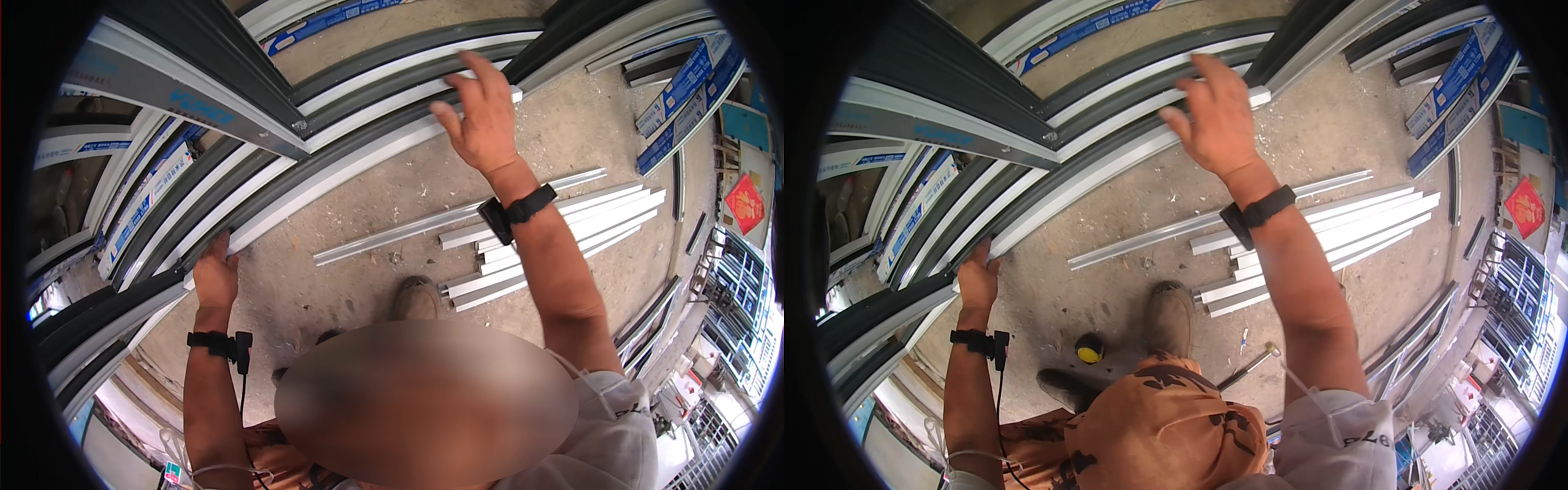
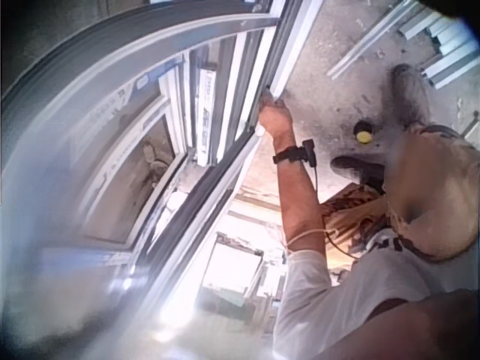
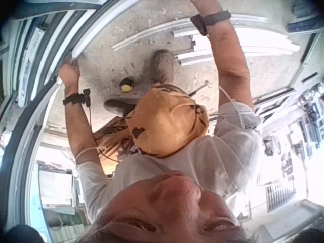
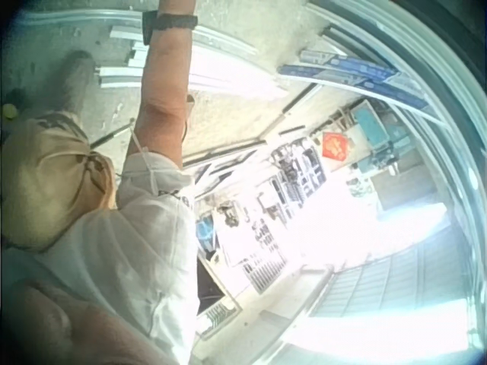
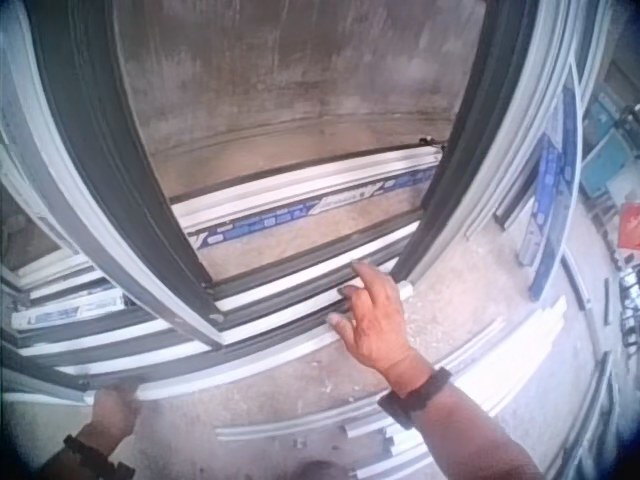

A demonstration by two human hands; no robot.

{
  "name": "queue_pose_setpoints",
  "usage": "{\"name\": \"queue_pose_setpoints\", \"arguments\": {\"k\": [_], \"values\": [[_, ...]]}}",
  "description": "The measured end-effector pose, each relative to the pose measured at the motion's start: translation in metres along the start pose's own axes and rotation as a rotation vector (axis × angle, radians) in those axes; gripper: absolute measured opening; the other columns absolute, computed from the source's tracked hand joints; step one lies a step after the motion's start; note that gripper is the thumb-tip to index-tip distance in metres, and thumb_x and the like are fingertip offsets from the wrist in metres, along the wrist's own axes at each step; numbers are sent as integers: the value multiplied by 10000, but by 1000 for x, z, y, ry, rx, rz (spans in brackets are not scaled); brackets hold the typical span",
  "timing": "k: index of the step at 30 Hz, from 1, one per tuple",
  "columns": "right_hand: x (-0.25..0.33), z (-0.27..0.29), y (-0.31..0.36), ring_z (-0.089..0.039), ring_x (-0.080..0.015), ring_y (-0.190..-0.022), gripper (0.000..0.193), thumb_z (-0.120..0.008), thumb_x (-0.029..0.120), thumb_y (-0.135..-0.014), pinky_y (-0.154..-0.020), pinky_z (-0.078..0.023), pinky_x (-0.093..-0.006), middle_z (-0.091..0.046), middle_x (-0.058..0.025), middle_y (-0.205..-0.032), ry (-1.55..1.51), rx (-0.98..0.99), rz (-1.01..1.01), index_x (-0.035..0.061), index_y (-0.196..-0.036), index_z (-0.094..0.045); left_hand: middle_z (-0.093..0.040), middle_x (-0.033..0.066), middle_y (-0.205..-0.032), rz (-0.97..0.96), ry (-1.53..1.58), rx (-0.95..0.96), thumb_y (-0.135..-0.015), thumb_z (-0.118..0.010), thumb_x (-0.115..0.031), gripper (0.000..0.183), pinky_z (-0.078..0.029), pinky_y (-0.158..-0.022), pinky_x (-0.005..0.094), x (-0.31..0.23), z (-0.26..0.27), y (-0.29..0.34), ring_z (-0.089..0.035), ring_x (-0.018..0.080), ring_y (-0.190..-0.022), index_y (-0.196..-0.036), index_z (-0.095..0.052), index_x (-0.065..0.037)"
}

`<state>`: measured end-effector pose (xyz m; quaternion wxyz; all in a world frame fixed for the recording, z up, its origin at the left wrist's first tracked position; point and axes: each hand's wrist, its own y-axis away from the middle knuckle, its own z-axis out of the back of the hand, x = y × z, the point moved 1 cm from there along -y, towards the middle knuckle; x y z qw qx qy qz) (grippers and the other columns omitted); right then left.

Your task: The recorder is assembling and measuring aluminum window frames and using a miter saw to cut frame components.

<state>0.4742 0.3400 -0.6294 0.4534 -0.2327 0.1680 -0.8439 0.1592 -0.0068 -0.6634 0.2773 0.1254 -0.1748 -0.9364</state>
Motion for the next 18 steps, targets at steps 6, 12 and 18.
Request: {"name": "queue_pose_setpoints", "arguments": {"k": [6, 12, 18], "values": [[-25, -39, 44, -438, -362, -1203, 477, -703, 358, -779, -1015, -355, -465, -486, -176, -1273, 37, 248, -140, 11, -1071, -556, -616, 203, -1197, 22, 16, 124, -740, -734, -81, 516, -467, -956, 408, -4, 0, -5, -582, 363, -1111, -1229, -580, -21], [-51, -14, 41, -469, -354, -1197, 444, -717, 216, -773, -1035, -387, -425, -511, -152, -1269, 126, 558, -79, 90, -1173, -573, -627, 209, -1159, -34, -16, 39, -753, -730, -98, 502, -501, -885, 429, 4, -1, 1, -617, 373, -1032, -1229, -584, -43], [-98, 0, 28, -638, -311, -943, 270, -642, 112, -777, -797, -533, -404, -606, -124, -1039, 327, 773, 81, 101, -1039, -577, -635, 184, -1124, -24, -9, 0, -748, -736, -130, 455, -504, -859, 436, -7, 1, -4, -614, 378, -1002, -1179, -609, -63]]}}
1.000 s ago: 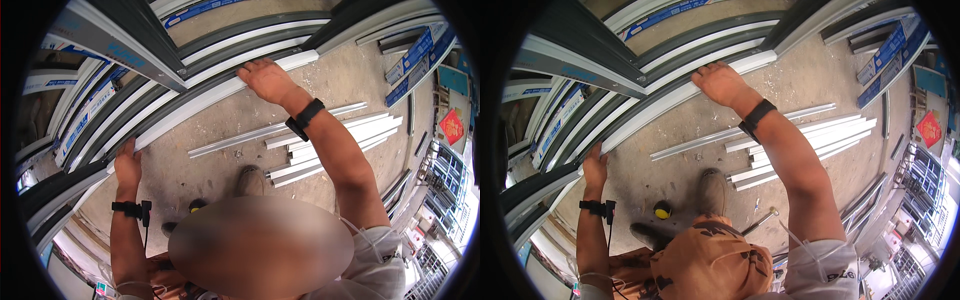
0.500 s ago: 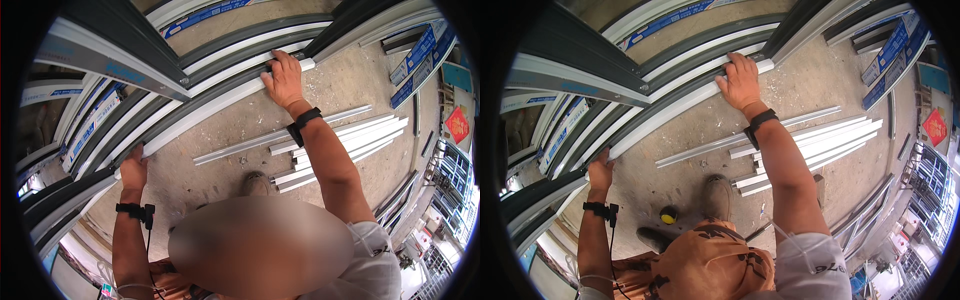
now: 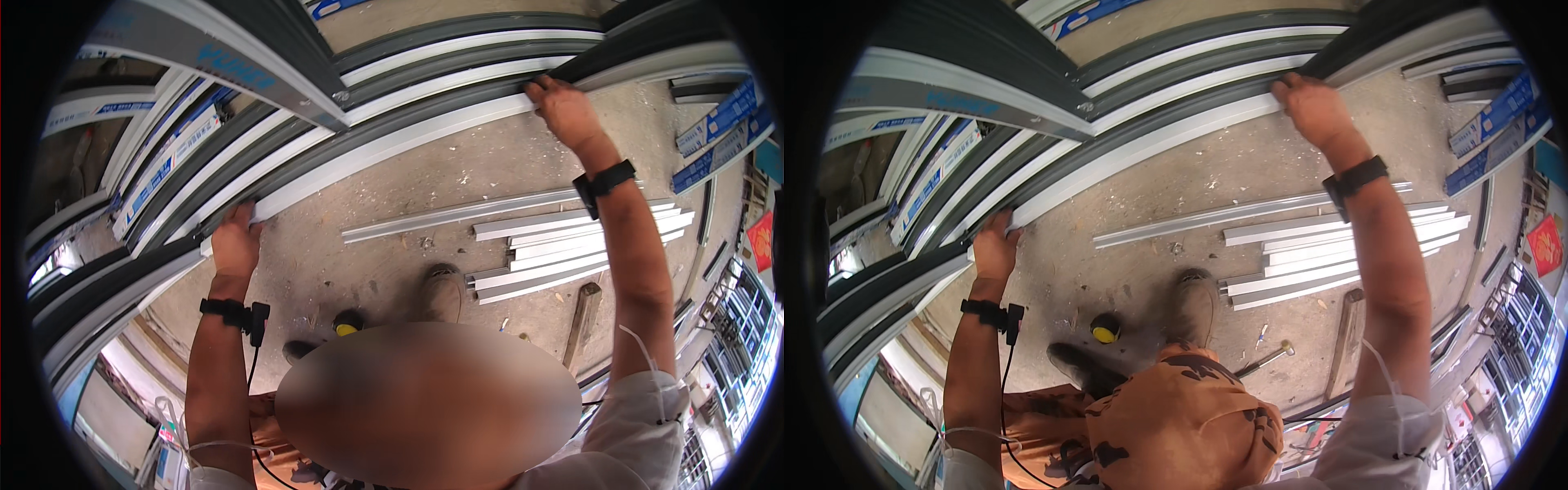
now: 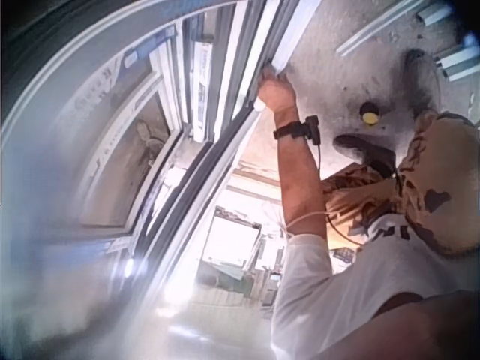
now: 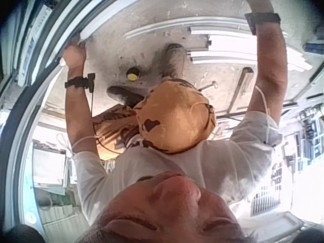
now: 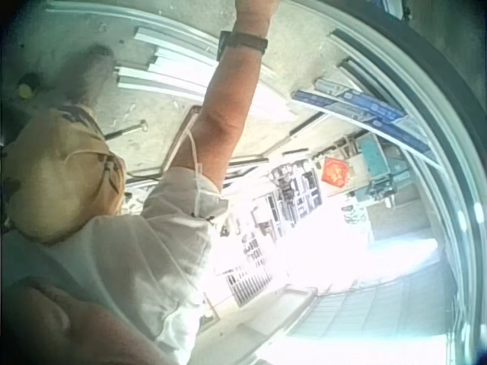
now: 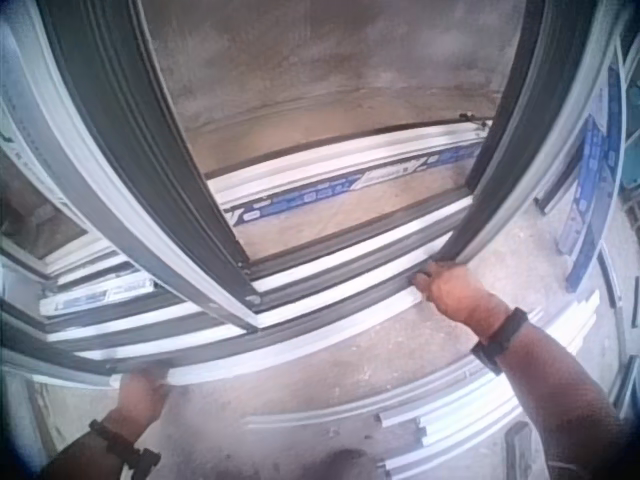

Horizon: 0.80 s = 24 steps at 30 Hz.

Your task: The recorder is assembling and measuring aluminum window frames and using a miter saw to cut frame components.

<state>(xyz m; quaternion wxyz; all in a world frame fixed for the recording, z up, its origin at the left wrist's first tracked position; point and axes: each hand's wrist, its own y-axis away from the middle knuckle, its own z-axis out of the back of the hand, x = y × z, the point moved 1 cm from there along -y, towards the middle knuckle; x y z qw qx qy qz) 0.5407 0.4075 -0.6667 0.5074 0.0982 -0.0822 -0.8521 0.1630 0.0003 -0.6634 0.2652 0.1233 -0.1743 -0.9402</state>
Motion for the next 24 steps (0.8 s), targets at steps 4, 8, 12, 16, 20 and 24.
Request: {"name": "queue_pose_setpoints", "arguments": {"k": [4, 8, 12, 16, 20, 24], "values": [[-2, 11, -12, -656, -299, -888, 278, -664, 121, -760, -730, -543, -406, -616, -111, -1003, 69, 84, 126, 87, -1021, -573, -641, 167, -1110, 61, -17, -27, -738, -743, -144, 424, -510, -833, 429, 2, 2, 4, -621, 367, -985, -1138, -623, -67], [-4, 10, -18, -666, -260, -877, 241, -643, 115, -782, -709, -547, -359, -630, -97, -961, 211, 139, 240, 79, -1009, -571, -642, 161, -1123, 1, 9, -19, -739, -748, -153, 450, -510, -840, 432, 12, -5, 6, -621, 360, -994, -1162, -619, -69], [-6, 15, -19, -678, -236, -854, 203, -592, 99, -814, -686, -551, -335, -642, -86, -952, 372, 112, 313, 85, -1016, -570, -637, 163, -1159, -73, 5, -18, -755, -745, -160, 482, -504, -883, 410, 16, -2, 6, -616, 355, -1036, -1205, -603, -59], [-10, 20, -17, -691, -237, -820, 199, -550, 92, -837, -660, -556, -323, -660, -84, -928, 416, 223, 325, 76, -1035, -564, -649, 171, -1130, -93, 20, -25, -754, -751, -169, 483, -506, -879, 403, 12, -2, 3, -629, 348, -1013, -1198, -602, -51], [-10, 11, -20, -697, -243, -782, 210, -552, 95, -838, -648, -558, -334, -674, -98, -897, 436, 198, 345, 55, -1043, -557, -645, 170, -1140, -49, 20, -26, -748, -751, -158, 478, -505, -875, 412, 14, -3, 5, -626, 357, -1012, -1191, -605, -55], [-15, 16, -21, -686, -230, -773, 196, -537, 140, -865, -633, -536, -336, -669, -83, -889, 414, 258, 329, 80, -1052, -543, -652, 181, -1092, -94, -7, -45, -761, -734, -175, 455, -507, -842, 441, 16, -6, 2, -627, 370, -982, -1179, -602, -57]]}}
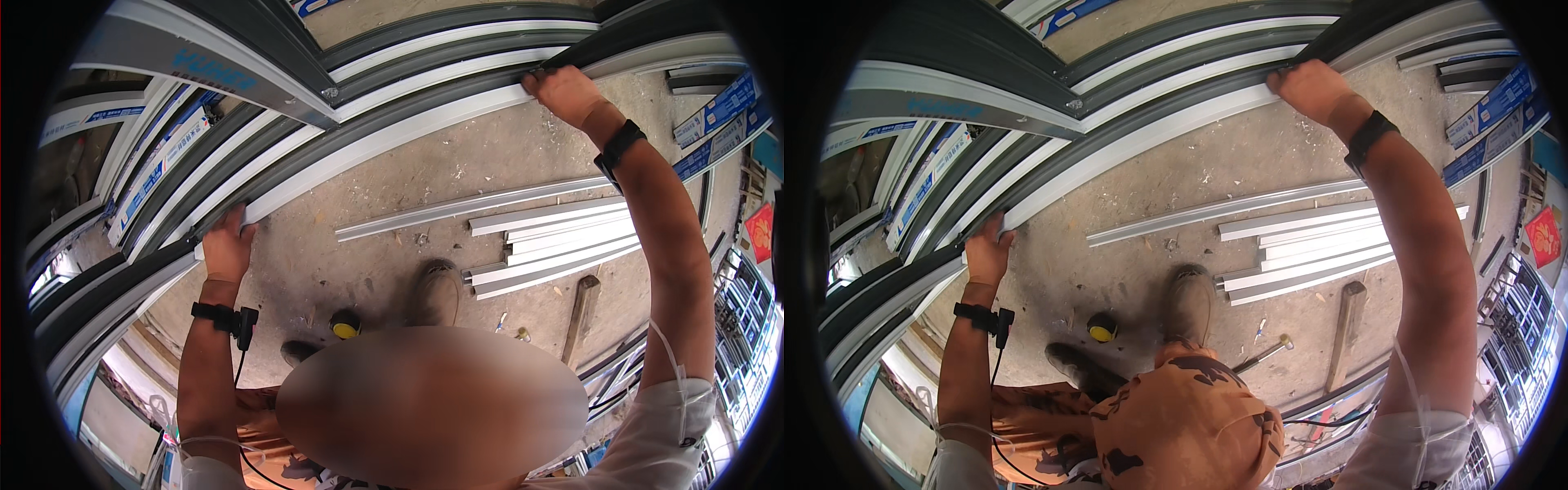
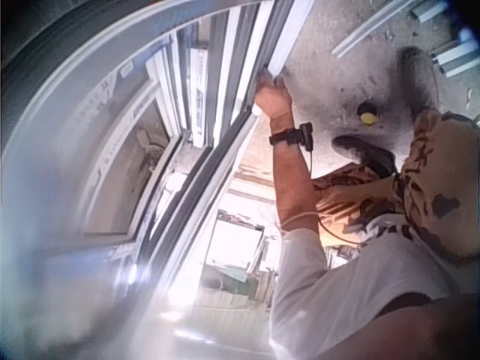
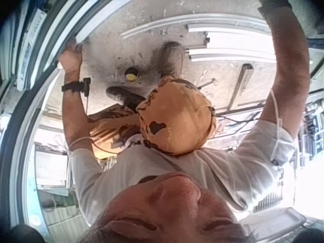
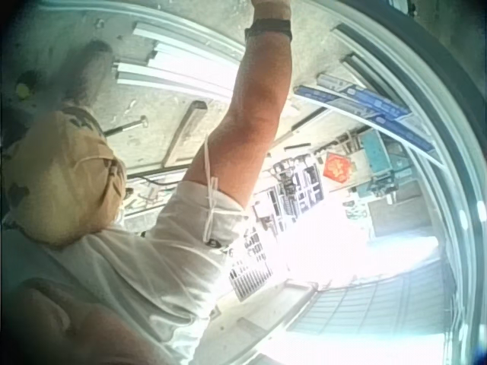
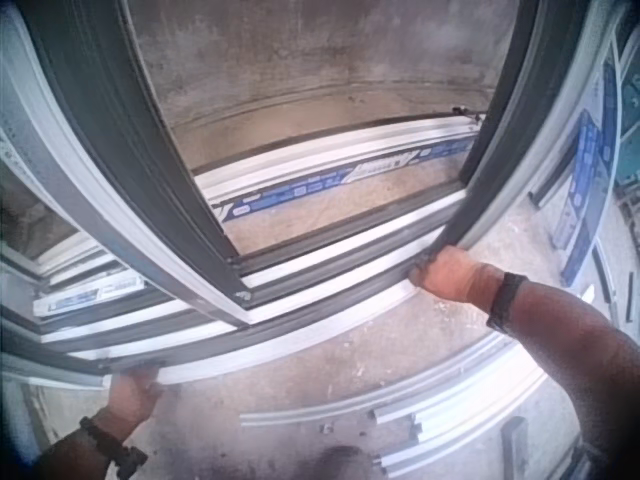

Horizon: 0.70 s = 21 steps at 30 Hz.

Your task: The recorder is assembling and measuring aluminum window frames and using a miter saw to cut frame components.

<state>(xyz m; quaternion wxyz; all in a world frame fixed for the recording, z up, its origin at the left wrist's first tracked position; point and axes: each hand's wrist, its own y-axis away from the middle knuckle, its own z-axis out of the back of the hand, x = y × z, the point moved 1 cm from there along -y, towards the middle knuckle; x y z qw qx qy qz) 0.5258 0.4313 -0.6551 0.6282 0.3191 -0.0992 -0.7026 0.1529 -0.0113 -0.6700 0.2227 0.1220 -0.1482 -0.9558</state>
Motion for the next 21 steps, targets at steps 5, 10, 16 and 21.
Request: {"name": "queue_pose_setpoints", "arguments": {"k": [5, 10, 16, 21], "values": [[7, 2, -6, -682, -289, -809, 142, -549, 136, -855, -675, -543, -396, -683, -130, -846, -312, 45, -141, 88, -966, -625, -662, 179, -1045, 17, -2, -15, -750, -749, -199, 439, -507, -828, 438, -2, -3, 0, -634, 376, -938, -1146, -626, -55], [14, 83, -16, -641, -349, -815, 143, -577, 152, -831, -719, -520, -453, -660, -152, -849, -713, -813, -413, 70, -942, -617, -658, 188, -1071, 16, 33, 3, -732, -767, -188, 467, -502, -849, 439, 12, -3, 5, -632, 379, -963, -1156, -628, -51], [64, 26, -72, -464, -377, -1151, 264, -590, 84, -801, -947, -429, -442, -508, -179, -1230, -747, -910, -454, 38, -1057, -550, -641, 193, -1133, 97, 28, 94, -717, -777, -155, 500, -491, -893, 435, 0, 0, -1, -614, 387, -1025, -1178, -617, -44], [57, 36, -53, -496, -364, -1122, 269, -616, 112, -808, -969, -416, -438, -523, -163, -1216, -768, -925, -539, 42, -1061, -556, -620, 191, -1191, 28, -21, 84, -706, -781, -124, 542, -460, -944, 429, 10, 3, 2, -590, 381, -1085, -1211, -604, -37]]}}
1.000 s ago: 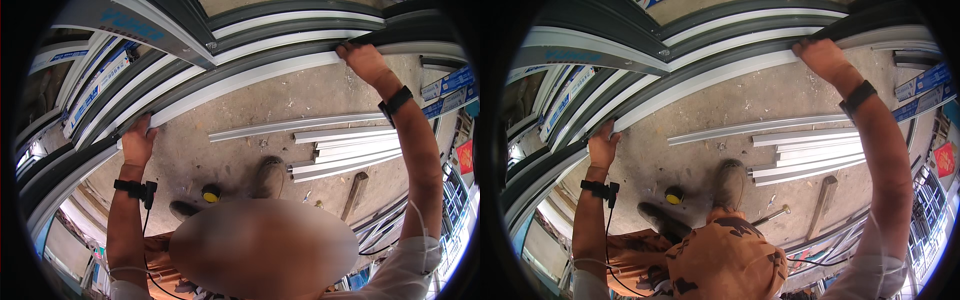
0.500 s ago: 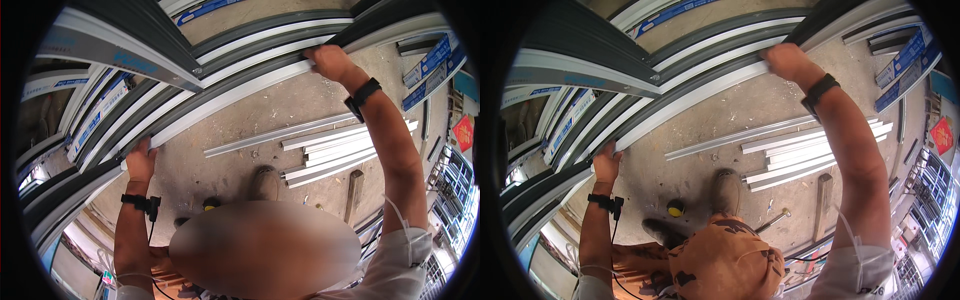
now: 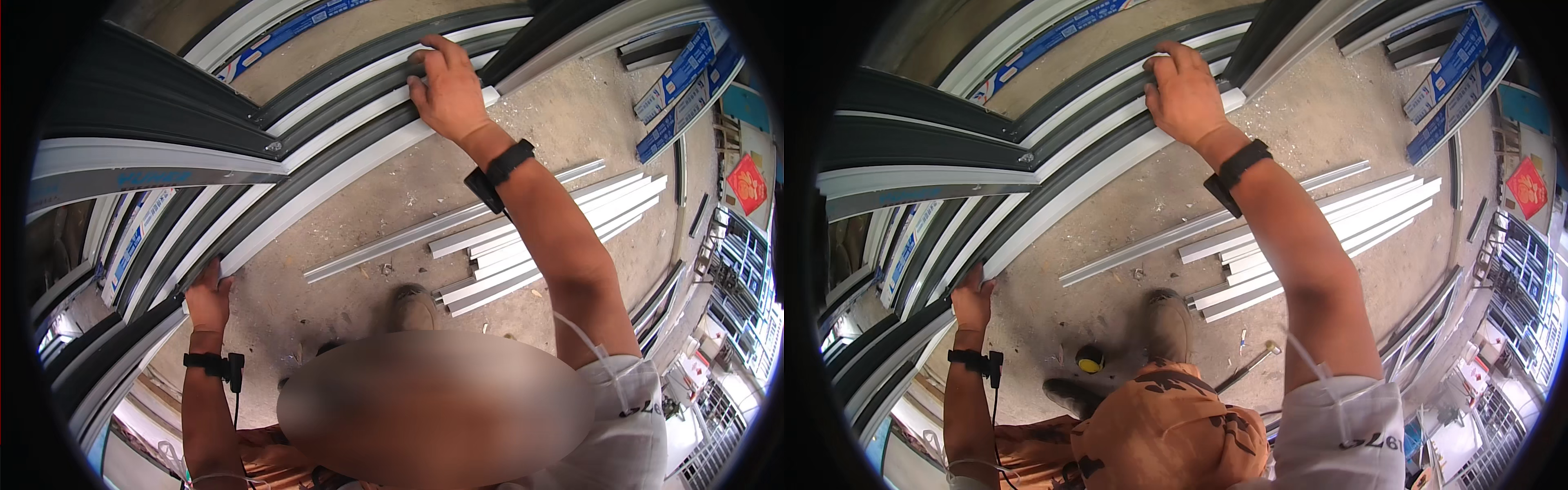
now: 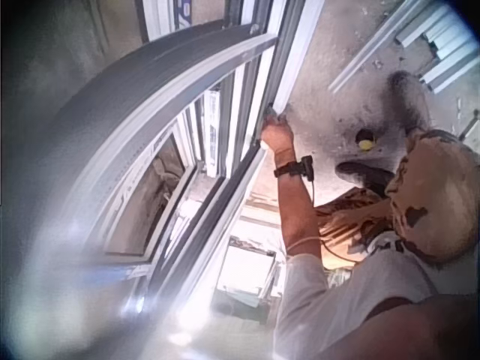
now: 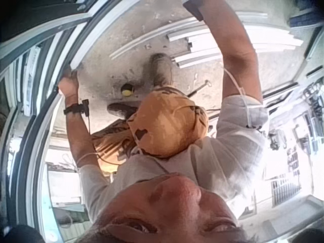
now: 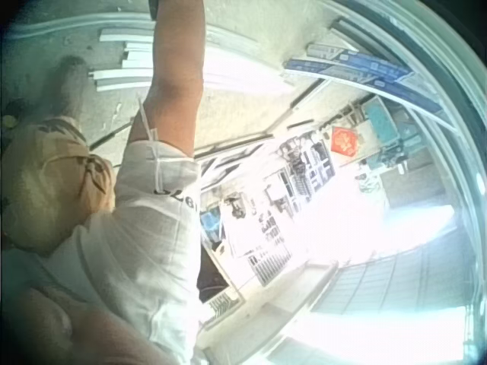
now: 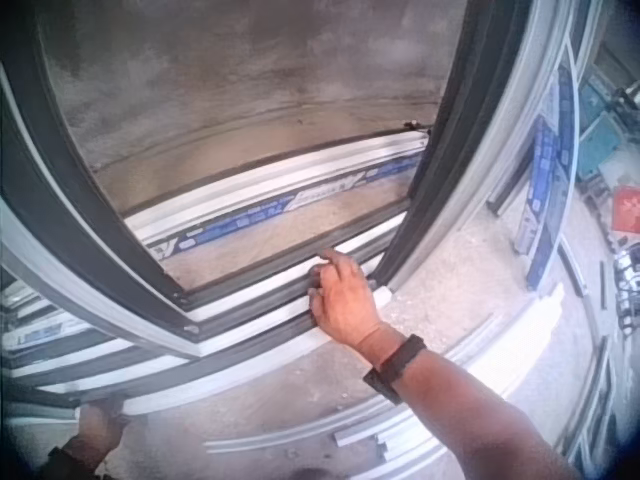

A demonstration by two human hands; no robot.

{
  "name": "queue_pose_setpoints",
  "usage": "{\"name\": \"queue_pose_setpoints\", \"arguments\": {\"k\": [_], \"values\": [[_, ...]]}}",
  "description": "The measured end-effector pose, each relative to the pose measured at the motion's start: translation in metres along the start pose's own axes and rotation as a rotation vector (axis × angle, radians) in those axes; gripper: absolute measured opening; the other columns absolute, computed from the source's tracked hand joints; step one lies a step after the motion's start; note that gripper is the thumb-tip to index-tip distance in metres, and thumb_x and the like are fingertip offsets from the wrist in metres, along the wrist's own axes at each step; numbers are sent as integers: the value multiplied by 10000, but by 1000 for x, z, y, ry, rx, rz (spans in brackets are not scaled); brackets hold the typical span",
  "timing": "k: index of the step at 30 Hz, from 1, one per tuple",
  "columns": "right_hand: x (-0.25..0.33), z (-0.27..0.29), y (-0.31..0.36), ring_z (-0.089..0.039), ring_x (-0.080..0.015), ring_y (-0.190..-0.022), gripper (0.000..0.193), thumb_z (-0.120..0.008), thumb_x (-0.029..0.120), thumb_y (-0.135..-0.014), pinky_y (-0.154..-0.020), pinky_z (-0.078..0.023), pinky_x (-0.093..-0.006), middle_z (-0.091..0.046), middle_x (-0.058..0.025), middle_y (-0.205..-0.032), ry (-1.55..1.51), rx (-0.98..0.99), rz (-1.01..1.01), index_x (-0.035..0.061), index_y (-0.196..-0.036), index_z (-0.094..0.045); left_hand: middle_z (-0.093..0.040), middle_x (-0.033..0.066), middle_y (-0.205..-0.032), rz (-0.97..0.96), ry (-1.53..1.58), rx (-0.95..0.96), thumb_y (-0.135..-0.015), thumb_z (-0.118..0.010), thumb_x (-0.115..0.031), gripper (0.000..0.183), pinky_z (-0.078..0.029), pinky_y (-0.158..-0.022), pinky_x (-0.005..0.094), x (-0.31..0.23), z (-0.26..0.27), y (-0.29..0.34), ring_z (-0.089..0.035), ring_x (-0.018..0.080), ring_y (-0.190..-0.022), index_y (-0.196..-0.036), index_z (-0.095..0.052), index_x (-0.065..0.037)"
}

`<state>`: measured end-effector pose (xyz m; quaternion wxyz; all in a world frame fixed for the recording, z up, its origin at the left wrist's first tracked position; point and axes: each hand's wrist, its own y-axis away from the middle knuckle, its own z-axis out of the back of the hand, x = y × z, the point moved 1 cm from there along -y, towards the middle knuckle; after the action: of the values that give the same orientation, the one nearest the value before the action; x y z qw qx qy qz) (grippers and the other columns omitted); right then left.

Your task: The recorder is assembling and measuring aluminum window frames and using a miter saw to cut frame components.

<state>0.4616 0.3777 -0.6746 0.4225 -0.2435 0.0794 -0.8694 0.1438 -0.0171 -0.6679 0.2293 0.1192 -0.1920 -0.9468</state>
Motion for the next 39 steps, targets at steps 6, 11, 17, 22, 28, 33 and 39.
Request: {"name": "queue_pose_setpoints", "arguments": {"k": [6, 11, 17, 22, 28, 33, 39], "values": [[-12, 27, 43, -514, -317, -1119, 309, -671, 264, -822, -943, -451, -407, -547, -110, -1205, 105, 348, 56, 62, -1050, -617, -630, 205, -1160, 30, 22, -17, -714, -776, -110, 526, -470, -933, 422, -8, -4, -2, -598, 384, -1067, -1208, -609, -38], [-28, 32, 44, -564, -282, -1052, 306, -638, 234, -835, -903, -495, -388, -568, -88, -1186, 63, 378, 212, 107, -1113, -645, -628, 217, -1144, 24, 41, -57, -725, -769, -107, 507, -482, -912, 426, -6, -8, -2, -602, 397, -1044, -1201, -610, -32], [-74, 48, 49, -611, -303, -1017, 356, -585, 148, -861, -906, -498, -382, -630, -100, -1070, 429, 384, 339, 105, -1215, -594, -629, 213, -1128, 59, 75, -55, -730, -759, -102, 484, -493, -893, 425, -15, -3, -4, -604, 390, -1032, -1190, -621, -45], [-57, 47, 30, -643, -273, -955, 277, -607, 165, -841, -806, -532, -384, -642, -81, -1019, 408, 617, 216, 95, -1109, -616, -631, 205, -1135, 57, 54, -97, -699, -782, -108, 495, -475, -927, 428, -7, -5, -2, -591, 381, -1062, -1163, -628, -26], [-58, 52, 2, -668, -216, -896, 213, -528, 129, -851, -729, -529, -327, -657, -60, -973, 755, 956, 409, 112, -1035, -635, -613, 217, -1174, -33, 107, 28, -695, -775, -81, 510, -476, -932, 415, -7, 11, -6, -582, 394, -1084, -1171, -607, -8], [-63, 56, 5, -661, -216, -894, 197, -536, 132, -836, -776, -525, -337, -653, -71, -980, 733, 935, 448, 90, -1009, -622, -636, 222, -1101, -15, 2, 66, -745, -750, -128, 474, -506, -848, 436, 14, 12, 2, -610, 406, -1012, -1179, -595, -20], [-72, 48, 14, -646, -227, -894, 232, -536, 130, -826, -836, -507, -331, -639, -90, -992, 713, 697, 633, 45, -1035, -589, -656, 198, -1023, 51, -141, -28, -776, -732, -193, 454, -527, -766, 439, 20, -5, 18, -638, 381, -916, -1183, -589, -50]]}}
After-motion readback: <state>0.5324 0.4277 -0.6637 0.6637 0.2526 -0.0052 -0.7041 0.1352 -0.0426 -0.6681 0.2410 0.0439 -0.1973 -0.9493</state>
